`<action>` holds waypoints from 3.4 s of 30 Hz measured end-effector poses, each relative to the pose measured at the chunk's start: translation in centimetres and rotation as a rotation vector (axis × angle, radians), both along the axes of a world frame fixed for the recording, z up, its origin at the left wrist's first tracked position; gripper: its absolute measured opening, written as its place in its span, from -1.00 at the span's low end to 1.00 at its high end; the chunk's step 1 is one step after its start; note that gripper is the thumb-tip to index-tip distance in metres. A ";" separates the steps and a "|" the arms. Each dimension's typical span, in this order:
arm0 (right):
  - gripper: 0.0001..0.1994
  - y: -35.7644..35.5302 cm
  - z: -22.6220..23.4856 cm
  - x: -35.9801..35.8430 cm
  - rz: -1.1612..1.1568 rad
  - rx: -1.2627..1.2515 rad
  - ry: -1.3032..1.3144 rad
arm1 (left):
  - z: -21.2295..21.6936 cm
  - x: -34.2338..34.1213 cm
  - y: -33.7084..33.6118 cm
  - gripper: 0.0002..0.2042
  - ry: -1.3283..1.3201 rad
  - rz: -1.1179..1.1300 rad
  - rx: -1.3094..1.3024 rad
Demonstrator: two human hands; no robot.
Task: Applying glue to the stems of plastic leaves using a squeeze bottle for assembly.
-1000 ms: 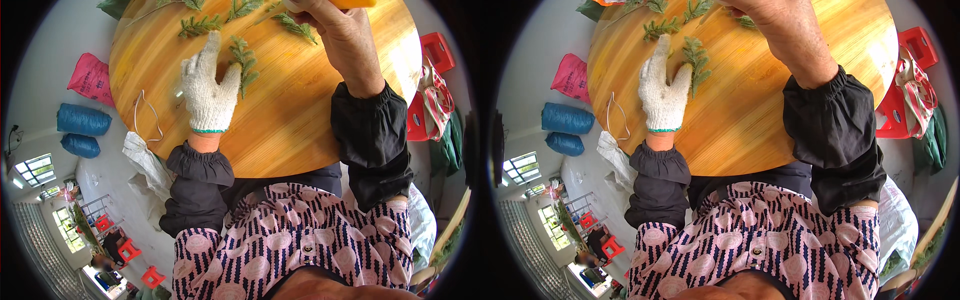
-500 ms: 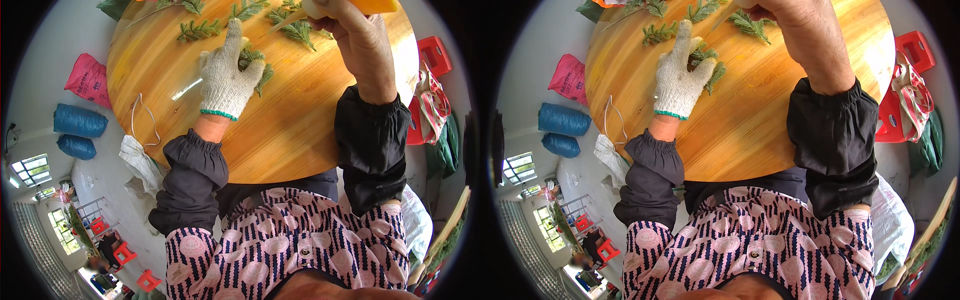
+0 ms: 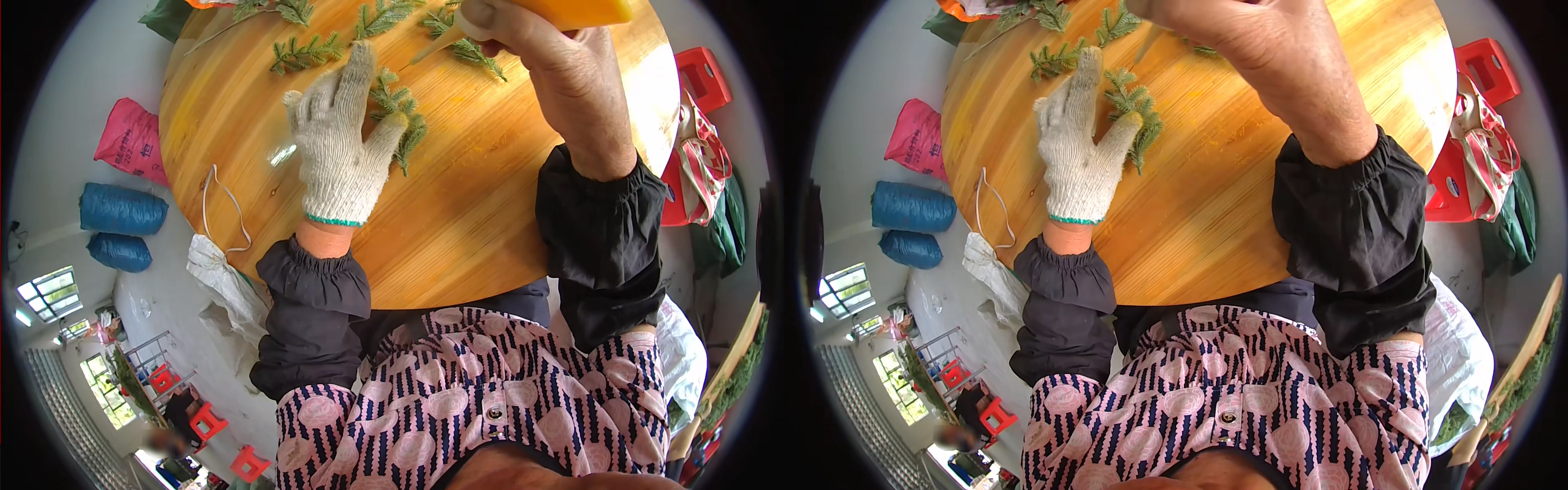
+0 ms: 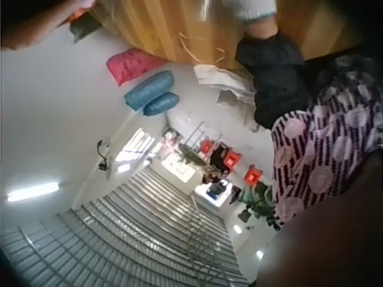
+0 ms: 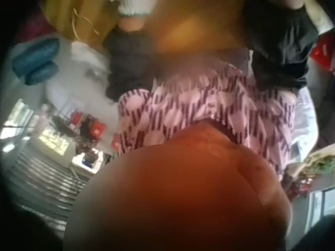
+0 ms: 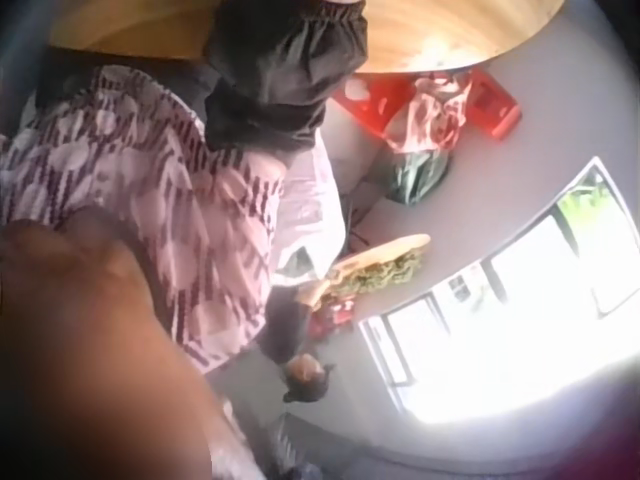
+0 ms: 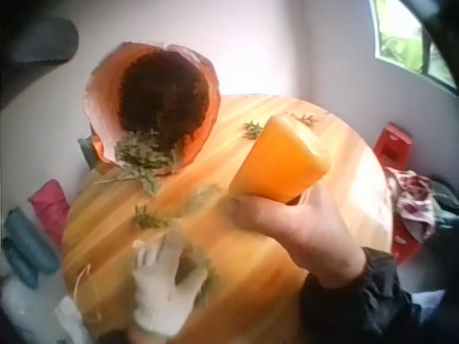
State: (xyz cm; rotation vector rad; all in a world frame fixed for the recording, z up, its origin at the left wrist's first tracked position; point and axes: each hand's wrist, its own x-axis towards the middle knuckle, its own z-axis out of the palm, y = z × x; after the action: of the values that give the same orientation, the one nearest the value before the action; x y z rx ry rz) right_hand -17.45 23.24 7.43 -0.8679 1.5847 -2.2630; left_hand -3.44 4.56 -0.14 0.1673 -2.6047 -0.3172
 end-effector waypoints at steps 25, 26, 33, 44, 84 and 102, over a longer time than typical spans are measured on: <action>-0.76 0.4 0.5 0.9 0.103 0.033 0.167 | 0.4 1.0 1.5 -0.73 0.002 0.121 -0.004; -0.75 0.5 0.8 1.2 0.099 0.035 0.184 | 0.6 0.9 2.1 -0.72 -0.053 0.211 -0.099; -0.70 -0.1 -0.3 0.6 0.162 0.021 0.106 | 0.3 1.0 2.4 -0.76 0.038 0.149 -0.091; -0.65 -0.4 0.0 1.3 0.110 0.068 0.177 | -0.7 0.8 1.4 -0.47 0.137 0.144 -0.075; -0.72 0.0 0.5 1.9 0.144 -0.009 0.173 | -1.2 1.9 0.4 -0.48 -0.239 0.248 -0.077; -0.46 -1.9 -4.1 1.5 0.059 0.145 0.478 | -1.1 1.1 -0.7 -0.32 -0.309 0.237 -0.157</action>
State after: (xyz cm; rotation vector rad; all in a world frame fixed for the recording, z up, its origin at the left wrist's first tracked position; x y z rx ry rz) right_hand -15.91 21.39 3.29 -1.4709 1.8516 -1.9625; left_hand -2.32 3.83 -1.24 0.5007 -2.8585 -0.0010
